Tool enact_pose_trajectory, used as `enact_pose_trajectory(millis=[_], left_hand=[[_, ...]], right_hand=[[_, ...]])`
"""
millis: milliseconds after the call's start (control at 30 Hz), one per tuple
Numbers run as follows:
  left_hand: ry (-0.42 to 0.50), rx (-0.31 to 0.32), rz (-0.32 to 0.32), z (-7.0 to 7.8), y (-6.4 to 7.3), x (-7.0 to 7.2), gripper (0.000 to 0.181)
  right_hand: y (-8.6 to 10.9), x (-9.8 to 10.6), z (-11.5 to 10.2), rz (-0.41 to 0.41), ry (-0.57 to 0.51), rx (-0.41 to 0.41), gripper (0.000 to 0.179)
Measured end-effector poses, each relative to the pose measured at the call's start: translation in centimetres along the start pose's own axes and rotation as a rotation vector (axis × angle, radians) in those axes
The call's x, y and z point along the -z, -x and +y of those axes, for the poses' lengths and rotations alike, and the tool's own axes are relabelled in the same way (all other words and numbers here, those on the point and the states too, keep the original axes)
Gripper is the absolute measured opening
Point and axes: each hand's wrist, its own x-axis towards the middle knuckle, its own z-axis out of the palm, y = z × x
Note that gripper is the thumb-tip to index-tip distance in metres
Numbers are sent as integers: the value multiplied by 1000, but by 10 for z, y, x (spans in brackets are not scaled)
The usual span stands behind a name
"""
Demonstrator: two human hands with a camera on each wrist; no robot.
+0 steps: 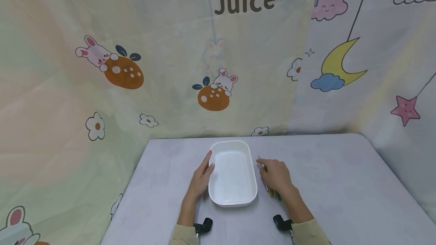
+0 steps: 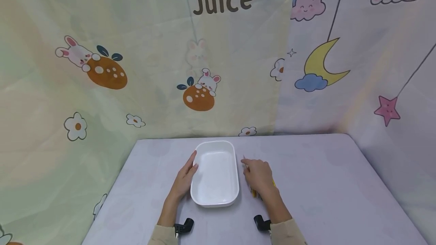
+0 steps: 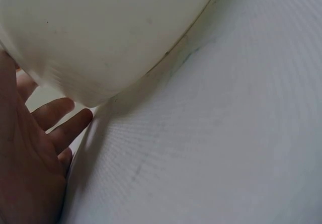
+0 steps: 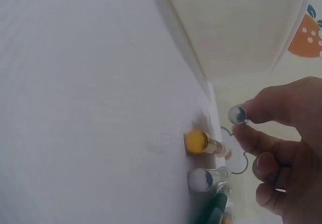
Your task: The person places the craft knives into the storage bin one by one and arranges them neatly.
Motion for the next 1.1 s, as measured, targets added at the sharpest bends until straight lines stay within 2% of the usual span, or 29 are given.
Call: enact_pose_trajectory(millis=[300,600,867,1100], left_hand=[[16,-9,-6,-1,0,0,54],[29,-25,8,-2,0,-1,54],[20,-20,21,-3,0,-1,54],[9,-5,20,-2,-1,0,55]], right_hand=[[-2,4,-2,140,-50,27,35],[-5,10,-2,189,-145,23,37],[-8,10,-11,227,-195,43,36],[-9,15,-24,315,-265,91,38]])
